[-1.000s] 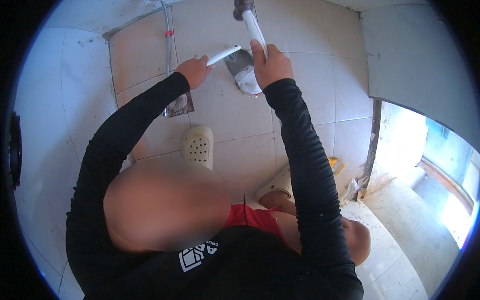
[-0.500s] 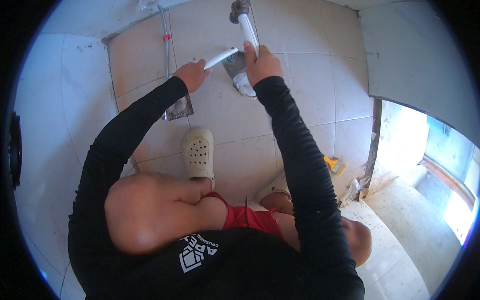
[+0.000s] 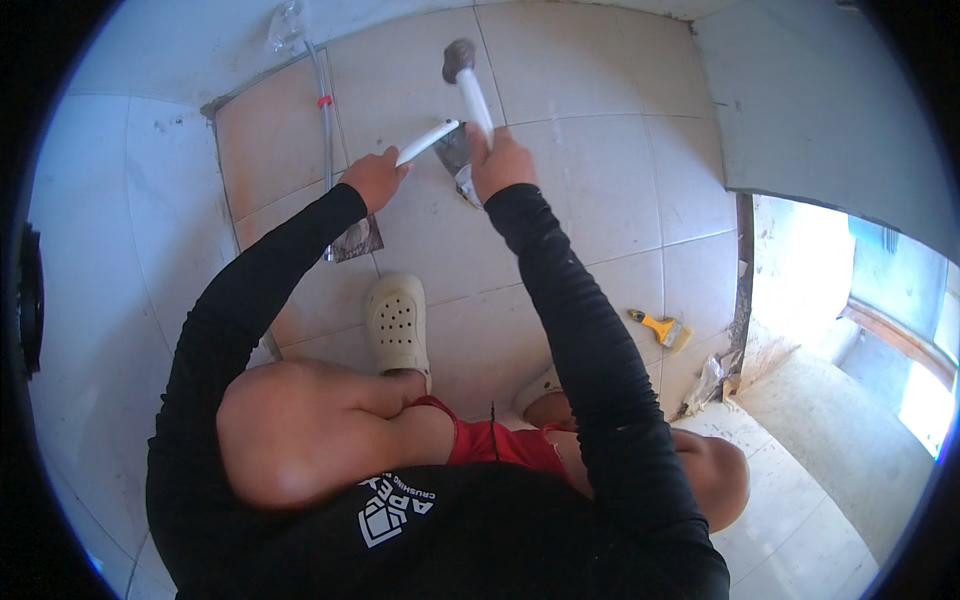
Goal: The person squats on a tiled floor and uses a hammer and chisel to chip away debris around a white PVC pipe fitting. They then use a brush to sweep the debris away and continue chiseling the pipe fitting.
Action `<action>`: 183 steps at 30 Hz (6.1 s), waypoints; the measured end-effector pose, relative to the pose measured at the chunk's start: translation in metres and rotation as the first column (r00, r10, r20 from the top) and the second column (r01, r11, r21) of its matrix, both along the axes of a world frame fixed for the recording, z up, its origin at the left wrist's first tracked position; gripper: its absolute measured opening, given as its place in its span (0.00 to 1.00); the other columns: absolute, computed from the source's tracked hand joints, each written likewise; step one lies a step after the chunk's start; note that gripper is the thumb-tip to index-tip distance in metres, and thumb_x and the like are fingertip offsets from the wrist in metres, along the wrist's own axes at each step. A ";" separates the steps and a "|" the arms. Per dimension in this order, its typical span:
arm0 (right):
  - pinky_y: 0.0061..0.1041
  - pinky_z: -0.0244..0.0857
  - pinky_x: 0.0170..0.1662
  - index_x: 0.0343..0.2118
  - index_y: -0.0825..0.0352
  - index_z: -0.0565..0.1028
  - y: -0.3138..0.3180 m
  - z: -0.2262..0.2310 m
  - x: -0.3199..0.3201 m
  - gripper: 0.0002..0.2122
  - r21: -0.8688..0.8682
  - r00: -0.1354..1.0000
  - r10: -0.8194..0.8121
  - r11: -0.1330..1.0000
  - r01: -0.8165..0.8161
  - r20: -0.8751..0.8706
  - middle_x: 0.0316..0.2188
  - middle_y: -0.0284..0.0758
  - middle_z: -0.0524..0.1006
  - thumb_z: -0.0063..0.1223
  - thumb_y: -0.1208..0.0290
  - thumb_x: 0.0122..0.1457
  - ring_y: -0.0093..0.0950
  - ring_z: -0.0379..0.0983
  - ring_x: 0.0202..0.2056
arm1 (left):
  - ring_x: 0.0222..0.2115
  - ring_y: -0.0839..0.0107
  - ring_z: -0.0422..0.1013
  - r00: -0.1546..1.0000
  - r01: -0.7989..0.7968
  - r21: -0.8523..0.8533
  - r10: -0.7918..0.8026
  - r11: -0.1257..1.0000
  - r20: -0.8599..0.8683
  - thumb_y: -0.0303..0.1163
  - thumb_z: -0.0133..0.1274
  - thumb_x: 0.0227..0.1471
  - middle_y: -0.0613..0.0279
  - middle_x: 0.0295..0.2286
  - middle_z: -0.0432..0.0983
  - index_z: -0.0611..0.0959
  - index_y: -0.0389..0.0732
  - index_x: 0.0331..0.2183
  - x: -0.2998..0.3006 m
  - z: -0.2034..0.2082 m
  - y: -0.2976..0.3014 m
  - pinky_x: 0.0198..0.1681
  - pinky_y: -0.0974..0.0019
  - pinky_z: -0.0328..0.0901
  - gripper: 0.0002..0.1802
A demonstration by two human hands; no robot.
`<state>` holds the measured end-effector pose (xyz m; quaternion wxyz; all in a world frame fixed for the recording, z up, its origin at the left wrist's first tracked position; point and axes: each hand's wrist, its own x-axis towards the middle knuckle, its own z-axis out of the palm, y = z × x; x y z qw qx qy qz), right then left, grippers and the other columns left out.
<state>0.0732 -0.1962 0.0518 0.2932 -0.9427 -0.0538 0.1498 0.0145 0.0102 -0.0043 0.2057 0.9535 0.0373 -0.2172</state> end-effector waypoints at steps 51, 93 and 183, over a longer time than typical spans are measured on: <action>0.41 0.67 0.34 0.28 0.75 0.74 -0.050 -0.038 0.028 0.33 0.063 0.963 -0.171 0.980 0.188 -0.208 0.24 0.53 0.75 0.32 0.42 0.60 0.48 0.75 0.26 | 0.32 0.52 0.74 0.980 0.172 0.087 -0.162 0.981 -0.111 0.42 0.44 0.57 0.48 0.30 0.77 0.78 0.36 0.36 0.055 0.027 -0.026 0.37 0.53 0.68 0.18; 0.43 0.65 0.31 0.27 0.72 0.72 -0.013 0.001 -0.015 0.28 0.090 0.996 -0.053 0.995 0.047 0.071 0.21 0.53 0.73 0.36 0.45 0.61 0.54 0.71 0.29 | 0.25 0.47 0.73 0.993 0.077 0.077 -0.084 0.994 0.085 0.43 0.42 0.58 0.46 0.20 0.74 0.71 0.37 0.34 -0.003 0.008 0.010 0.30 0.49 0.67 0.17; 0.31 0.63 0.26 0.26 0.72 0.72 -0.027 0.000 -0.044 0.29 0.238 0.969 -0.236 0.948 0.212 0.077 0.16 0.41 0.71 0.36 0.44 0.62 0.33 0.71 0.20 | 0.23 0.49 0.72 0.968 0.157 0.173 -0.186 0.972 0.166 0.43 0.42 0.58 0.49 0.19 0.74 0.70 0.40 0.34 0.002 0.016 0.011 0.27 0.49 0.67 0.15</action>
